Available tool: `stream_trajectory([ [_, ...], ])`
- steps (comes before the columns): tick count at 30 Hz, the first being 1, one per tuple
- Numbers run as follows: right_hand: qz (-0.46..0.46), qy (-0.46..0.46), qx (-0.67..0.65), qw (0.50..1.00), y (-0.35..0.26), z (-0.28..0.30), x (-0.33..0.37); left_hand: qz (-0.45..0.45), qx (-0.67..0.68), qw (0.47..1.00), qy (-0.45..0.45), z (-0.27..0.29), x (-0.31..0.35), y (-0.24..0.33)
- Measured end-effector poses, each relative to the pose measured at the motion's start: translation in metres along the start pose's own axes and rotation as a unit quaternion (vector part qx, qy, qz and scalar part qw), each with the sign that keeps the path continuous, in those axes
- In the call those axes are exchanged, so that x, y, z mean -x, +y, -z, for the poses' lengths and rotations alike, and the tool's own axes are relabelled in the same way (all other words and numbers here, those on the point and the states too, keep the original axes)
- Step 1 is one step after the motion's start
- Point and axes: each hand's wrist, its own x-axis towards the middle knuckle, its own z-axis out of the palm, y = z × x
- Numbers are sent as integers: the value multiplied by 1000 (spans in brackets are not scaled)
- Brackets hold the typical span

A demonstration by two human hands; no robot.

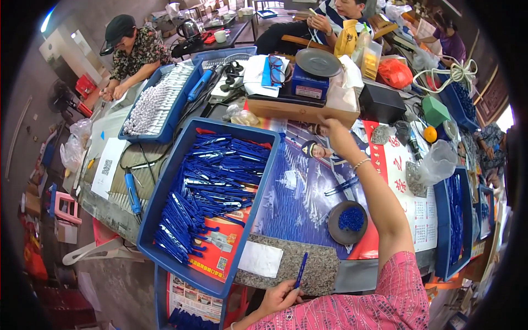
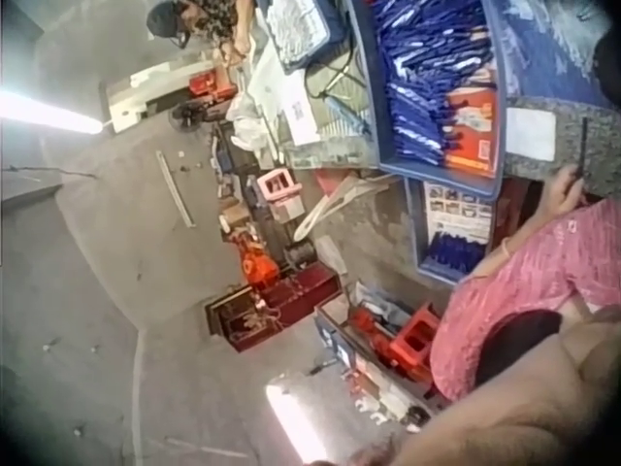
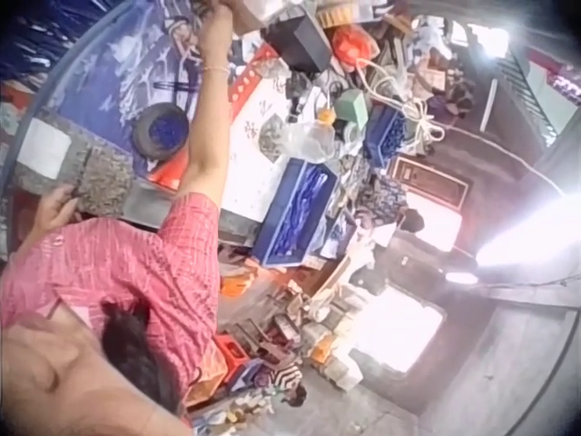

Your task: Manually assembling small plastic components onto pens at a factory workstation.

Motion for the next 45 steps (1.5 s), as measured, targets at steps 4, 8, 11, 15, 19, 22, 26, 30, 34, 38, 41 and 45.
stream_trajectory([
  [4,-61,6,68,996,24,20,2,-8,5,1000,-16,1,0,-4],
  [8,12,-42,25,999,16,13,4,-9,-17,1000,-12,3,1,-4],
  [11,45,-78,15,996,-2,-2,-6,-6,-11,1000,-12,4,2,-5],
  [15,139,-72,60,986,-7,-23,-21,12,-2,1000,-14,0,1,-1],
  [19,129,-136,109,976,-10,-43,-32,41,-19,999,-3,0,1,3],
  [22,112,-116,108,981,-9,-51,-30,61,-20,998,0,1,2,1],
  [26,149,-104,42,982,-17,-58,-22,47,-12,999,-9,2,1,-2],
  [30,113,-146,-31,982,-41,-45,-17,26,-9,1000,-8,2,1,0],
  [34,56,-111,-71,990,-30,-32,-16,22,1,1000,-14,1,0,1],
  [38,-175,-172,-321,915,-19,-22,-19,15,8,1000,-18,2,0,-3],
  [41,-291,-235,-434,820,-26,-29,-19,22,8,1000,-17,5,1,-4],
  [45,-287,-239,-415,829,-36,-43,-31,36,1,999,-24,5,-1,3],
])
